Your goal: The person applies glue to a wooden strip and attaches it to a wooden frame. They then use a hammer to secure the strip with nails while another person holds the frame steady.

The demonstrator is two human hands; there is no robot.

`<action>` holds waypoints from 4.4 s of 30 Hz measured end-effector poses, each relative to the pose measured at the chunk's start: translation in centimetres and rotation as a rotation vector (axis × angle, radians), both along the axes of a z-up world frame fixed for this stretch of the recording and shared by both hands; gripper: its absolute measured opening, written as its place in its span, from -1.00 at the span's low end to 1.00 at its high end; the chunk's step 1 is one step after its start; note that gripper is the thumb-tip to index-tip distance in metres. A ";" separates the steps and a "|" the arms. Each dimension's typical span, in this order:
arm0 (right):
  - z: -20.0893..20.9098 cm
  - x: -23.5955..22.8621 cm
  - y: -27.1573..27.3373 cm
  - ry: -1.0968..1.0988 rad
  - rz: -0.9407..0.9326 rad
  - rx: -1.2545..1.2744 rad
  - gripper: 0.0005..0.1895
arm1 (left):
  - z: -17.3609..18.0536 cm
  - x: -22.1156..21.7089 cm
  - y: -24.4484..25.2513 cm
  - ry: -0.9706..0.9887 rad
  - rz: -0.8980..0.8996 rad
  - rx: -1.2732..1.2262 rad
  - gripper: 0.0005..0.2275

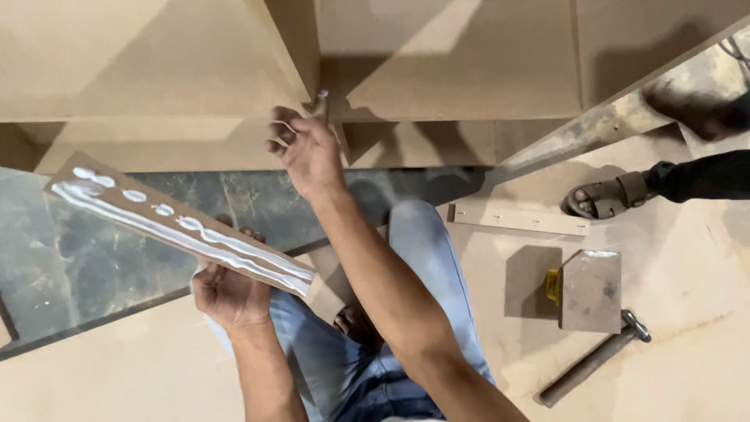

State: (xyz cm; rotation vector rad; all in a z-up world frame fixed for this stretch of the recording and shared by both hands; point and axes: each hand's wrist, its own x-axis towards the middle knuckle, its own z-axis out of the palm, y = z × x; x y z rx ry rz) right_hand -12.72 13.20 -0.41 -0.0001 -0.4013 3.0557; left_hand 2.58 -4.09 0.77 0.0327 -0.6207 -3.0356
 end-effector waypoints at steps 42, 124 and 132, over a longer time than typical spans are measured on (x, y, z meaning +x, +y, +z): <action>10.3 3.9 8.7 0.300 0.356 0.072 -0.10 | 3.2 -4.7 6.1 0.007 -0.048 -0.126 -0.41; 3.3 13.8 14.1 0.145 0.085 1.324 -0.23 | 9.7 -1.5 12.5 0.154 0.417 -1.257 -0.87; 5.2 9.8 13.9 0.489 -0.391 1.558 -0.26 | 11.0 -3.3 12.6 0.388 0.472 -1.241 -0.74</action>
